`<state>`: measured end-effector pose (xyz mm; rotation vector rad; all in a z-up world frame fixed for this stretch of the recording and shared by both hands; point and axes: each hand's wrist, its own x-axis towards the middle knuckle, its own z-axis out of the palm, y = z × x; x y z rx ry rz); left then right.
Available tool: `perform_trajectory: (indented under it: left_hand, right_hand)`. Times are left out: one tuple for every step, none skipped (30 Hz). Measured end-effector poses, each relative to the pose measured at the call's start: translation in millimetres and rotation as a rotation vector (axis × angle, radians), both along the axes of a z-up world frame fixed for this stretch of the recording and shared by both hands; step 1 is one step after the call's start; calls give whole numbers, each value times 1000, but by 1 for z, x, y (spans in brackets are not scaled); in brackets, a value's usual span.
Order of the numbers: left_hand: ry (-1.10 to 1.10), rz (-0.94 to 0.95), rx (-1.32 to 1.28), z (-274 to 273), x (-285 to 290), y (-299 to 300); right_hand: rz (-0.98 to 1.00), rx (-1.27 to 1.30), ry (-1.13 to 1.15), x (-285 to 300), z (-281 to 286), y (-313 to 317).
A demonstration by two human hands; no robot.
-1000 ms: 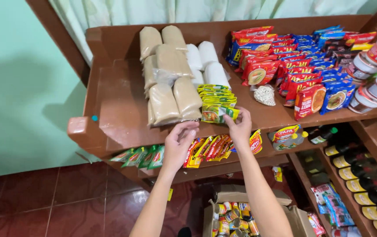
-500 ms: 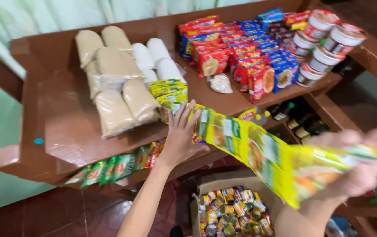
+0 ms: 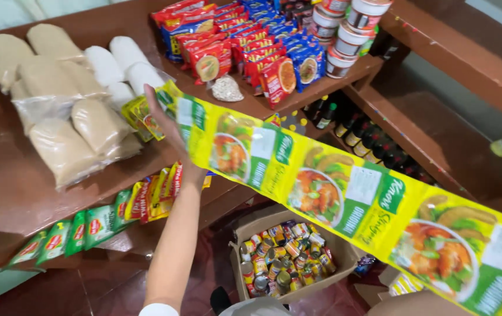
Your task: The recorder is seen organizing and stocking various food products and bottles on store shelves.
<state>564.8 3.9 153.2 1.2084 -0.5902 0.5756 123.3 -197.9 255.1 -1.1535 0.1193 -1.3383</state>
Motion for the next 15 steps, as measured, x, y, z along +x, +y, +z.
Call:
perform_trajectory:
  left_hand:
    - [55,-233,-275,1,-2,-13]
    - [54,-240,-277,-80,32,-39]
    - [411,-538,-474,-160,52,-64]
    - [765,-850,-657,-238,63,-98]
    - [761,-857,-655,-197,32,-89]
    - [736,-852,-618,-151,1,-89]
    - [716,-847,-576,-104,-37,-87]
    - [696,-842,-535,-68,-65,-81]
    - [684,-837,-492,-32,-100,-70]
    - [670,-832,-448,4,-138,-56]
    - [651,-831,-408,-19,-140,-61]
    - [632,-830,-368,-43,-143,-63]
    - [607,-826,-333,-66,-144,-64]
    - [582,-822,-298,-85,-144,-67]
    - [561,-812,-260,-106,-146,-67]
  right_hand:
    - [-15,15,3,-12,-19,-21]
    - [-30,30,5,-5,-31,-27]
    - [-43,48,9,-1,-39,-32]
    - [-56,67,13,1,-43,-38]
    - [-70,82,11,14,-71,-49]
    - [-84,97,9,27,-100,-55]
    - [-102,117,10,36,-130,-55]
    - [-111,119,7,53,-146,-57]
    - [42,203,104,67,-163,-58]
    - [200,284,194,81,-181,-59]
    - [187,287,192,84,-198,-59]
    - [189,335,233,88,-216,-59]
    - [198,379,273,95,-232,-62]
    - [190,376,270,96,-222,-55]
    - [177,362,303,97,-215,-44]
